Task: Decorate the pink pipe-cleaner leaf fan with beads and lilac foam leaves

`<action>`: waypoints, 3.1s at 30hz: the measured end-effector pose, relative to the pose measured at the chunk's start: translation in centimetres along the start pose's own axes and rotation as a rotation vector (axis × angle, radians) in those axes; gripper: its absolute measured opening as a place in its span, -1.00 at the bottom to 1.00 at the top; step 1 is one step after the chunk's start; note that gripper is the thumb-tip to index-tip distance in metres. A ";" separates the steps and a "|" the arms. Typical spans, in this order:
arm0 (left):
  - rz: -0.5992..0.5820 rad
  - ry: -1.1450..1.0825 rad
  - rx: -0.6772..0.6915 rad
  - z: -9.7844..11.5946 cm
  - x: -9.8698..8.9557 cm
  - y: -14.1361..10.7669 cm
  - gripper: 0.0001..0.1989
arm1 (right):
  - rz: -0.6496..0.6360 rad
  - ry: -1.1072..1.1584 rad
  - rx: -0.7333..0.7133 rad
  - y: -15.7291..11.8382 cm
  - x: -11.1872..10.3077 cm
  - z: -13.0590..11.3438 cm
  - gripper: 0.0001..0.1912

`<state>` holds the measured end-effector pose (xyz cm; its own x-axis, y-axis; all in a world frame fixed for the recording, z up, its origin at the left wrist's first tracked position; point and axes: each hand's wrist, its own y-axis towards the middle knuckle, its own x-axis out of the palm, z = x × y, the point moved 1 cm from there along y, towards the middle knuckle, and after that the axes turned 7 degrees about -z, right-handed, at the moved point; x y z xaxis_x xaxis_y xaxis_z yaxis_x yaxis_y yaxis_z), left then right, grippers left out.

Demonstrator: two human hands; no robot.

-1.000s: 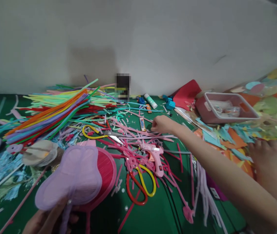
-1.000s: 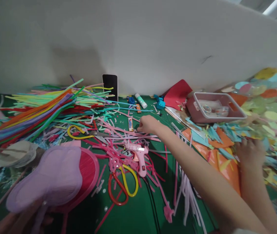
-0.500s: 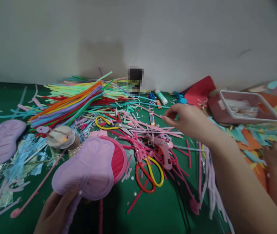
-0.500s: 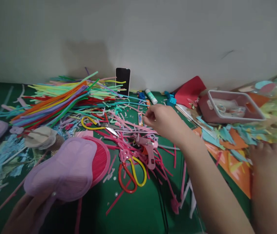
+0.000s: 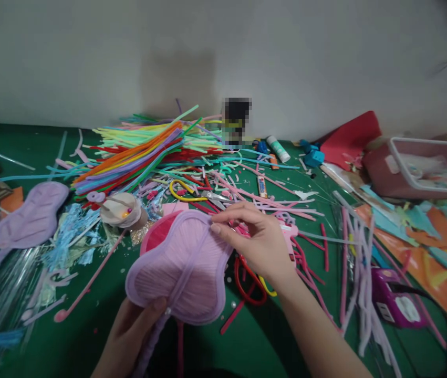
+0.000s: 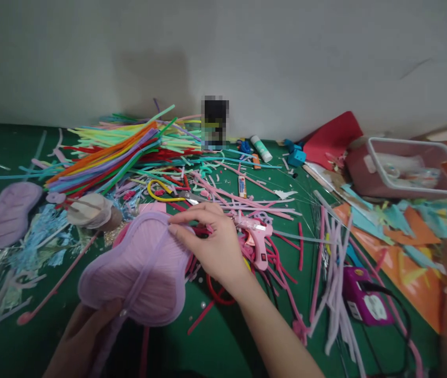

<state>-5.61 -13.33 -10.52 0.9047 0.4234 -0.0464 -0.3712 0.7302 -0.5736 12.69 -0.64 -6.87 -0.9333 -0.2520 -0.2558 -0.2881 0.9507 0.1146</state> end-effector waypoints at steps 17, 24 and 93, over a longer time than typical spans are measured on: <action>-0.045 -0.240 -0.161 -1.4 -0.4 -0.4 -0.56 | -0.014 0.034 0.113 -0.5 -0.8 0.5 -0.86; -0.092 -0.265 -0.144 -0.8 0.2 -0.7 -0.61 | -0.016 0.073 0.239 -0.5 -0.5 1.2 -0.76; -0.210 -0.456 -0.010 1.1 -2.4 2.1 -0.72 | 0.203 0.167 0.101 -1.2 7.0 2.2 -0.62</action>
<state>-8.74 -12.23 -10.69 0.7757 0.4605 0.4315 -0.1866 0.8206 -0.5402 7.03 -3.16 -10.94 -0.9946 -0.0725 -0.0747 -0.0763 0.9959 0.0492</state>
